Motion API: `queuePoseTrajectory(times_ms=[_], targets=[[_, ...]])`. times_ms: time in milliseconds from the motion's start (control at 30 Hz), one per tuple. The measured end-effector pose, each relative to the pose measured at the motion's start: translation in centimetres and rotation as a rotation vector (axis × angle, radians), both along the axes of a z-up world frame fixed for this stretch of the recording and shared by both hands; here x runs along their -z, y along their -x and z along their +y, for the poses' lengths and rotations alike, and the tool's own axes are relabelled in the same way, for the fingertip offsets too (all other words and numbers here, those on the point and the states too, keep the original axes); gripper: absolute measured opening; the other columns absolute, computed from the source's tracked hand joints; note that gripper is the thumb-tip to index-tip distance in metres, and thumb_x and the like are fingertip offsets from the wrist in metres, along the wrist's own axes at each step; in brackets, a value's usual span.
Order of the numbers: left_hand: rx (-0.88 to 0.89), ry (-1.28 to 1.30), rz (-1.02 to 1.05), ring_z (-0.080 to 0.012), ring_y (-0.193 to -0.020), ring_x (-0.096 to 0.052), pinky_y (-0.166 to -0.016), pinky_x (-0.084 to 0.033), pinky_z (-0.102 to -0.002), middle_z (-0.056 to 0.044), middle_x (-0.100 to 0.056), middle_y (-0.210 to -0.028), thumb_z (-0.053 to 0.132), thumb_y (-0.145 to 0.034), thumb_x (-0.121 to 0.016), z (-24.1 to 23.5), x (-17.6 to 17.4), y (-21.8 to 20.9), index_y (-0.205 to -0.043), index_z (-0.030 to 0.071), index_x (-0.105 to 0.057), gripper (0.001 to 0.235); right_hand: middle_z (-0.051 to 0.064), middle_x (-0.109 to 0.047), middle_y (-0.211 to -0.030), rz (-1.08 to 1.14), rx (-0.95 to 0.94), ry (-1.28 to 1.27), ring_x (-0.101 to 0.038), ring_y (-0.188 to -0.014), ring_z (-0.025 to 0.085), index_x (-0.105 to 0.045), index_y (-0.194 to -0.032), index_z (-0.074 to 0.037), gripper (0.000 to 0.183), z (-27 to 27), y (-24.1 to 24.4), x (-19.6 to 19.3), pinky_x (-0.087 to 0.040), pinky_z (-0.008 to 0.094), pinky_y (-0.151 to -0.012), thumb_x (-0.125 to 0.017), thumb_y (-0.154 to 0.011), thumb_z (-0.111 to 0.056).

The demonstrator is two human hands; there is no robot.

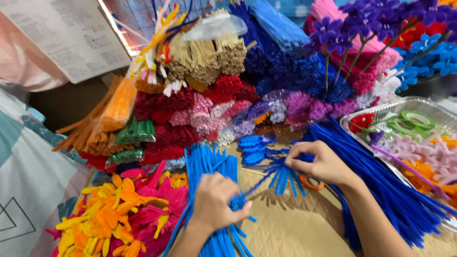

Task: The person twists blue pipe cleaners around a wooden stick to form a flower shape. They then remove the stick and continue shaping the pipe cleaner into a decorative flower.

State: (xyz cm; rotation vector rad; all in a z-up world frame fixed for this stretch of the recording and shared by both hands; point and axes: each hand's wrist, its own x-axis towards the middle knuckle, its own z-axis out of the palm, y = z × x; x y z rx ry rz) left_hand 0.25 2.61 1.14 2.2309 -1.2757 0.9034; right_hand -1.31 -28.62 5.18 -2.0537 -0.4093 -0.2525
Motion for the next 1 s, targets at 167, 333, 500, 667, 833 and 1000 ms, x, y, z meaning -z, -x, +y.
queuePoseTrajectory(times_ms=[167,333,500,667,833,1000], targets=[[0.073,0.323,0.765,-0.0154,-0.095,-0.069,-0.081,-0.050,-0.032,0.000,-0.074,-0.098,0.057,-0.089,-0.053,-1.5,-1.0,1.8,-0.106,0.016,-0.066,0.047,0.000,-0.080,-0.080,0.008,-0.168,0.013,-0.071,-0.076,0.011,-0.080,-0.079,-0.011,0.011,3.2,1.2,0.4,-0.055,0.029,-0.075,-0.080,-0.084,-0.021],[0.262,0.574,1.324,-0.0123,-0.092,-0.076,-0.082,-0.060,-0.022,-0.010,-0.081,-0.103,0.012,-0.088,-0.077,-3.1,2.6,1.7,-0.125,0.004,-0.069,0.039,-0.001,-0.079,-0.093,0.031,-0.312,0.045,-0.070,-0.082,0.009,-0.081,-0.099,-0.015,0.018,5.3,2.2,0.4,-0.052,0.025,-0.073,-0.077,-0.088,-0.029],[0.121,0.501,1.201,-0.0122,-0.102,-0.077,-0.089,-0.063,-0.025,-0.006,-0.082,-0.112,0.017,-0.085,-0.077,-3.0,1.3,1.8,-0.114,0.010,-0.081,0.029,0.008,-0.081,-0.089,0.195,-0.140,-0.242,-0.073,-0.077,0.013,-0.084,-0.091,-0.003,0.009,4.5,1.7,1.1,-0.061,0.026,-0.068,-0.080,-0.085,-0.009],[0.067,0.481,1.199,-0.0095,-0.091,-0.076,-0.081,-0.060,-0.023,-0.004,-0.083,-0.099,0.025,-0.085,-0.080,-2.9,1.3,2.0,-0.101,0.009,-0.083,0.023,0.007,-0.079,-0.087,0.068,-0.095,-0.230,-0.071,-0.081,0.013,-0.083,-0.087,-0.004,0.006,5.6,2.2,0.7,-0.058,0.025,-0.068,-0.080,-0.084,-0.007],[0.029,0.593,1.097,-0.0028,-0.062,-0.057,-0.054,-0.040,-0.021,0.003,-0.074,-0.073,0.027,-0.089,-0.079,-2.2,0.8,1.6,-0.085,0.011,-0.081,0.017,0.002,-0.083,-0.103,-0.098,0.009,-0.066,-0.078,-0.089,0.011,-0.081,-0.104,-0.013,0.018,6.1,2.7,0.5,-0.064,0.024,-0.072,-0.075,-0.088,-0.018],[0.027,1.050,0.835,-0.0103,-0.083,-0.066,-0.078,-0.058,-0.026,-0.005,-0.075,-0.081,0.010,-0.094,-0.075,0.6,3.5,-3.1,-0.084,0.006,-0.071,0.012,0.001,-0.076,-0.086,-0.518,0.220,0.299,-0.070,-0.082,0.028,-0.075,-0.111,-0.018,0.035,5.4,2.1,1.1,-0.054,0.043,-0.076,-0.076,-0.079,-0.004]])
